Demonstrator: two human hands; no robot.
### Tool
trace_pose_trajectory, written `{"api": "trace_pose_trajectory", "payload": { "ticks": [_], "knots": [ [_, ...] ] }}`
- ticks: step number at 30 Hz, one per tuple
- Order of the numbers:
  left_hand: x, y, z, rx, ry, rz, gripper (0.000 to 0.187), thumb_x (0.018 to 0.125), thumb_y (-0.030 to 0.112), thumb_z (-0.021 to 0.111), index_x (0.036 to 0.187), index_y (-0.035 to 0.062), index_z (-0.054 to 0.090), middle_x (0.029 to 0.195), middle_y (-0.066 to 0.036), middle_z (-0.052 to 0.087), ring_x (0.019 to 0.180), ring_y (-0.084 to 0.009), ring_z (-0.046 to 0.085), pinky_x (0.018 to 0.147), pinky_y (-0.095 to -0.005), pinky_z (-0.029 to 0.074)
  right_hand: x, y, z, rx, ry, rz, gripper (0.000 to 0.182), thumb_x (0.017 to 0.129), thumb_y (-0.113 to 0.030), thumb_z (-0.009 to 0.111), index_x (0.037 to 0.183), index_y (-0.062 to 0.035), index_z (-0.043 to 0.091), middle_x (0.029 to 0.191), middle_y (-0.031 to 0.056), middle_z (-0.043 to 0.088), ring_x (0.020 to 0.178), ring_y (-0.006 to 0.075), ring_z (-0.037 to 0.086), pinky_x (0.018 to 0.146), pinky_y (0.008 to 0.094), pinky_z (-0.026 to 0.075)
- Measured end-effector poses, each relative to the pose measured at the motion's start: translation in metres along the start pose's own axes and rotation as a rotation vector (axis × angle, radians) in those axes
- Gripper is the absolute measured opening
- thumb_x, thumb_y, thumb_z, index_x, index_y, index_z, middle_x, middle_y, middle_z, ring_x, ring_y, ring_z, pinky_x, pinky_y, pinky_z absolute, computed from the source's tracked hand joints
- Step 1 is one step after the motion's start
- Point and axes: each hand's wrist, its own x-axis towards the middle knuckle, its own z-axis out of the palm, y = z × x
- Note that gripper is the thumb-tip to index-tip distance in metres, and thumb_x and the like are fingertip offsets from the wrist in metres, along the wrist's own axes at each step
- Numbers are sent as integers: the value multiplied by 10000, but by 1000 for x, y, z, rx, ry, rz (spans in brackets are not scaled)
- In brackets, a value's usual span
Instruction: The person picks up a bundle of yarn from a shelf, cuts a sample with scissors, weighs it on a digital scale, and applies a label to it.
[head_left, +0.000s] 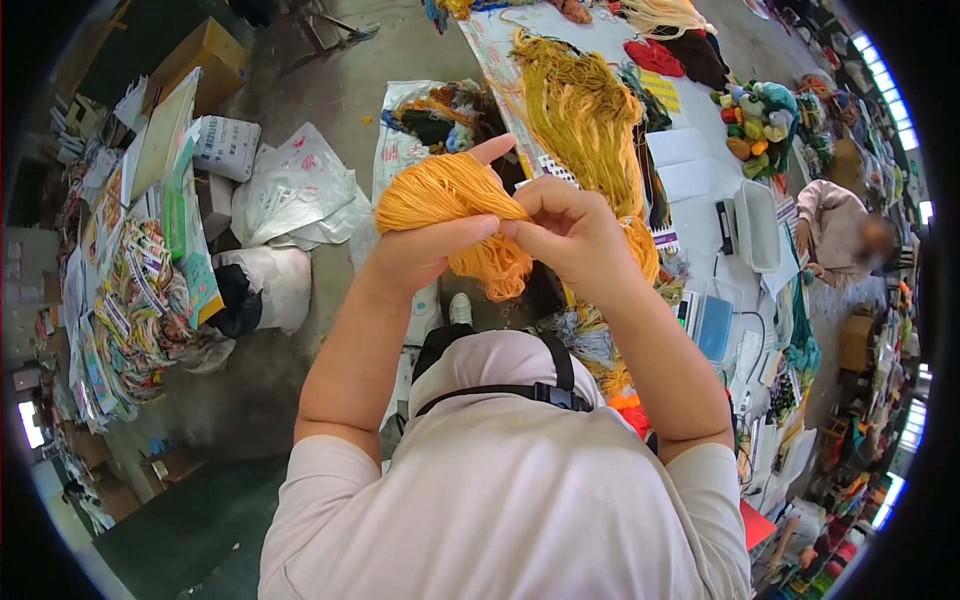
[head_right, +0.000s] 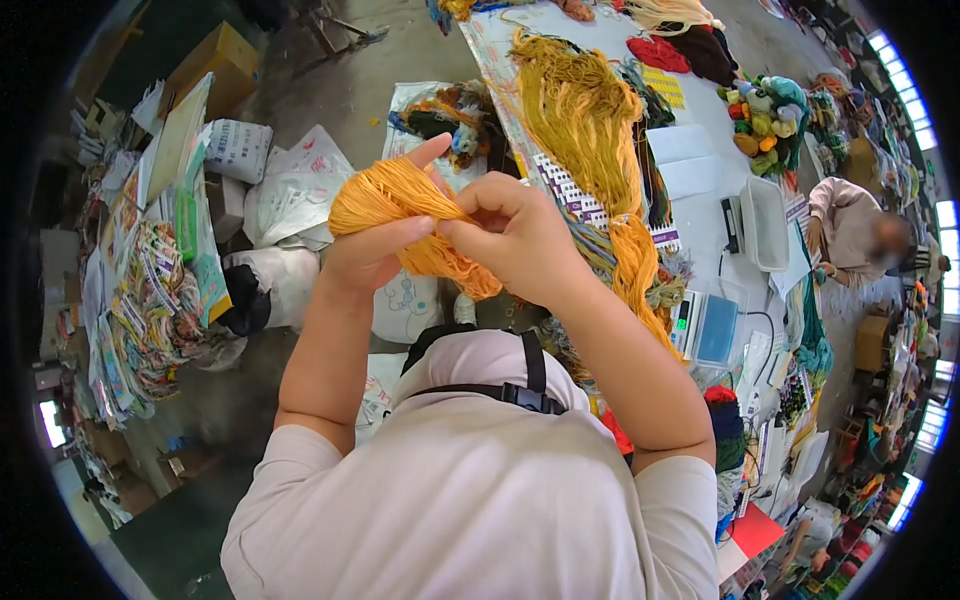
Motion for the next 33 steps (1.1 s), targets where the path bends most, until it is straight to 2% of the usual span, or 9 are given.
{"api": "trace_pose_trajectory", "payload": {
  "ticks": [3, 10, 14, 18, 22, 26, 29, 32, 33],
  "knots": [
    [0, 0, 0, 22, -14, -7, 650, 727, 4, 597, 1342, -44, 392, 1032, -44, 539, 938, -120, 529, 875, -268, 406, 1, 4, 1, -142, 62, -284, 86, 769, -55, 636, 816, 13, 610, 757, 25, 579, 682, 77, 513, 610, 248, 427],
    [-3, -3, -7, 89, -28, 35, 676, 626, -60, 404, 1302, -53, 425, 1299, -106, 493, 1062, -123, 502, 928, -297, 419, 2, -11, -5, 533, -11, 42, 84, 822, -85, 541, 867, -18, 562, 790, 17, 572, 724, 73, 503, 677, 217, 395],
    [1, -14, -12, -209, 10, 147, 675, 640, 23, 435, 1307, -78, 407, 1187, -116, 542, 1040, -168, 545, 935, -316, 428, 5, -37, 9, 382, 64, 118, 129, 823, -131, 630, 833, -27, 553, 705, -12, 520, 679, 53, 475, 606, 218, 386],
    [3, -15, -3, -292, 8, 135, 671, 646, 21, 425, 1310, -76, 408, 1106, -109, 554, 991, -170, 558, 915, -317, 440, 12, -20, -10, -250, -56, -7, 160, 822, -142, 663, 793, -11, 577, 631, -61, 483, 579, 47, 427, 520, 236, 356],
    [8, -15, -3, -423, 36, 230, 691, 682, 27, 451, 1360, -45, 345, 934, -81, 527, 763, -168, 540, 774, -299, 475, 12, -24, -13, 79, -72, 15, 151, 857, -162, 628, 847, -13, 601, 720, -29, 545, 669, 49, 474, 605, 215, 386],
    [4, -12, -13, -617, -167, -5, 693, 734, 58, 493, 1386, -41, 282, 791, -53, 458, 579, -113, 462, 600, -248, 461, 10, -31, -23, 412, -186, 144, 166, 886, -166, 581, 907, -5, 620, 870, 33, 613, 769, 109, 563, 736, 259, 443],
    [-2, -10, -17, -531, -294, -400, 591, 794, 148, 595, 1278, -98, 362, 618, -9, 446, 380, -41, 358, 419, -158, 380, 8, -26, -44, 681, -280, 269, 180, 898, -164, 558, 936, 5, 607, 699, -1, 546, 601, 102, 493, 625, 268, 441],
    [-30, -21, -27, -522, -345, -311, 402, 800, 172, 595, 1081, -104, 513, 635, -30, 503, 383, -41, 385, 374, -165, 353, 6, -5, -114, 1092, 51, 163, 157, 911, -156, 542, 881, -11, 594, 539, -80, 305, 449, 47, 288, 416, 218, 247],
    [-41, -18, -36, -577, -284, -60, 194, 827, 172, 577, 912, -1, 553, 632, -11, 511, 399, -61, 395, 407, -207, 384, -3, 6, -152, 1112, 208, 71, 138, 920, -140, 521, 862, -25, 572, 525, -81, 237, 438, 38, 251, 412, 202, 226]
  ]
}}
